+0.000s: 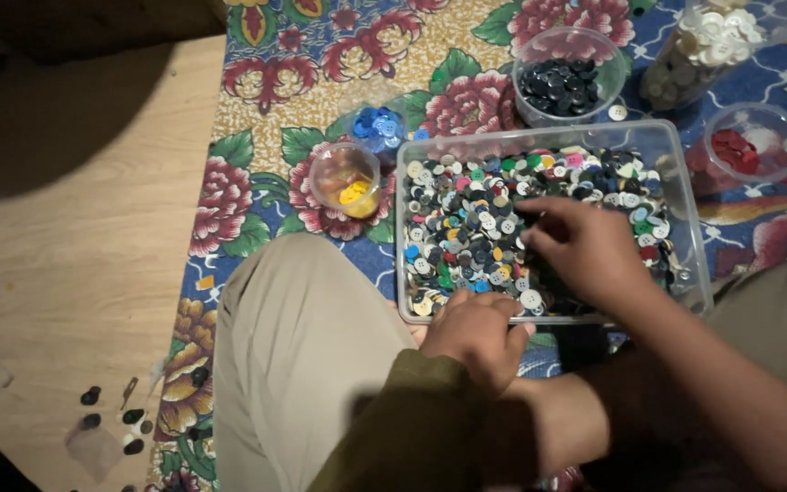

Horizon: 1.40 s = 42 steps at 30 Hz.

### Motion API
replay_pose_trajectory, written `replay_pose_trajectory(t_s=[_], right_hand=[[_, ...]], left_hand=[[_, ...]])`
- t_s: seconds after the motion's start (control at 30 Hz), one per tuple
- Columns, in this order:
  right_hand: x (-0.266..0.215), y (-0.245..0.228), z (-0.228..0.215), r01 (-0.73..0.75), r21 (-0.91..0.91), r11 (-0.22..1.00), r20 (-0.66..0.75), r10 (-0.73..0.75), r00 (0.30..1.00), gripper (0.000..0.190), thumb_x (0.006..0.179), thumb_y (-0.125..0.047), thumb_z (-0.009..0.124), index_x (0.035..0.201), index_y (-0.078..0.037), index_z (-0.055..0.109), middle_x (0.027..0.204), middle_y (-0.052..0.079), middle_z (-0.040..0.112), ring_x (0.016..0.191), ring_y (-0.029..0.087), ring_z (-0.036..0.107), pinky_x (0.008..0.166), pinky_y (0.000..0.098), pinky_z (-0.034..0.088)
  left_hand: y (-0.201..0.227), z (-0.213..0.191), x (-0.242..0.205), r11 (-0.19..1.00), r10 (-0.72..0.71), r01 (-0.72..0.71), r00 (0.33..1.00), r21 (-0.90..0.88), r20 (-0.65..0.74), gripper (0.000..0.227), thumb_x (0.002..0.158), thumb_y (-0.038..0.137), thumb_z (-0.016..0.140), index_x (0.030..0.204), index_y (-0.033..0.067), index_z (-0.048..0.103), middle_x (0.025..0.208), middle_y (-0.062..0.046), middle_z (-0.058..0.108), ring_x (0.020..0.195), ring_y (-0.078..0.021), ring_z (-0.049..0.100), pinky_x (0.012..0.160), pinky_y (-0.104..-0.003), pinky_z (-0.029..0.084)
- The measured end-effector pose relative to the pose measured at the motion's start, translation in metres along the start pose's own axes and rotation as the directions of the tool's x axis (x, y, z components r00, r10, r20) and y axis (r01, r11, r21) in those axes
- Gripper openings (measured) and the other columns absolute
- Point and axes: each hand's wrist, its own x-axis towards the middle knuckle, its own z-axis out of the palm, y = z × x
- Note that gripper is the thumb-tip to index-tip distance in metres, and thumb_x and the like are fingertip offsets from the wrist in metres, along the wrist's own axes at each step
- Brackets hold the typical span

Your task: Sorting various colored and sized buttons from a large central container into smaller separate containers based on color or type.

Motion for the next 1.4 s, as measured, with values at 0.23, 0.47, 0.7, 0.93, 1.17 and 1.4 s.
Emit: replay_pose_trajectory(t_s=[0.23, 0.47, 0.7, 0.93, 1.17, 1.4], right_hand=[[0.010, 0.019, 0.014, 0.015, -0.034, 0.999, -0.019, -0.016, 1.000, 0.021, 0.088, -0.019, 0.078, 0.108, -0.016, 0.080, 0.086, 0.011, 0.080, 0.089, 0.037, 0.076, 0.082, 0.0457, 0.058], [-0.001, 0.027, -0.030, -0.269, 0.190, 0.944, -0.006, 0.275, 0.961, 0.023, 0.094, -0.024, 0.072, 0.115, -0.025, 0.080, 0.078, 0.006, 0.067, 0.075, 0.026, 0.060, 0.063, 0.0414, 0.053], [-0.008, 0.051, -0.044, -0.193, 0.207, 0.959, -0.039, 0.205, 0.978, 0.027, 0.096, -0.019, 0.070, 0.120, -0.022, 0.080, 0.056, 0.004, 0.057, 0.046, 0.013, 0.041, 0.043, 0.0286, 0.032], [-0.020, 0.050, -0.029, -0.166, 0.309, 0.936, -0.028, 0.184, 0.983, 0.027, 0.098, -0.012, 0.065, 0.123, -0.007, 0.076, 0.079, 0.009, 0.071, 0.055, 0.017, 0.060, 0.051, 0.0304, 0.047], [-0.025, 0.047, -0.030, -0.234, 0.371, 0.899, -0.049, 0.271, 0.961, 0.027, 0.091, -0.011, 0.076, 0.118, -0.009, 0.077, 0.078, 0.006, 0.075, 0.062, 0.012, 0.064, 0.055, 0.0259, 0.052], [-0.020, 0.037, -0.053, -0.374, 0.664, 0.648, 0.124, 0.398, 0.909, 0.027, 0.099, -0.005, 0.064, 0.124, 0.000, 0.074, 0.096, 0.016, 0.078, 0.080, 0.018, 0.070, 0.065, 0.0312, 0.056]], left_hand=[[-0.001, -0.003, 0.005, 0.999, -0.030, 0.030, 0.999, -0.013, 0.028, 0.053, 0.099, 0.048, 0.043, 0.143, 0.0238, 0.059, 0.152, 0.000, 0.053, 0.143, -0.0284, 0.040, 0.116, -0.052, 0.034], [0.030, -0.017, -0.005, 0.956, 0.245, -0.274, 0.942, -0.106, -0.230, 0.034, 0.098, 0.034, 0.050, 0.110, 0.0120, 0.074, 0.101, -0.014, 0.074, 0.105, -0.0364, 0.064, 0.091, -0.046, 0.052], [0.018, -0.009, 0.037, 0.986, 0.073, -0.114, 0.951, -0.120, -0.301, 0.059, 0.087, 0.025, 0.062, 0.145, 0.0107, 0.058, 0.133, -0.018, 0.067, 0.121, -0.0393, 0.061, 0.104, -0.047, 0.047], [0.016, -0.002, 0.036, 0.976, 0.037, -0.156, 0.805, -0.153, -0.592, 0.066, 0.084, 0.011, 0.059, 0.148, 0.0000, 0.046, 0.152, -0.021, 0.048, 0.133, -0.0406, 0.050, 0.108, -0.047, 0.042], [0.036, -0.009, 0.040, 0.974, -0.023, -0.104, 0.836, -0.199, -0.549, 0.043, 0.081, 0.007, 0.062, 0.124, 0.0083, 0.069, 0.114, -0.014, 0.072, 0.106, -0.0345, 0.064, 0.092, -0.045, 0.054], [0.032, 0.008, 0.047, 0.969, 0.103, -0.206, 0.842, -0.138, -0.529, 0.040, 0.081, 0.009, 0.064, 0.120, 0.0069, 0.069, 0.110, -0.015, 0.073, 0.100, -0.0342, 0.068, 0.088, -0.044, 0.055]])
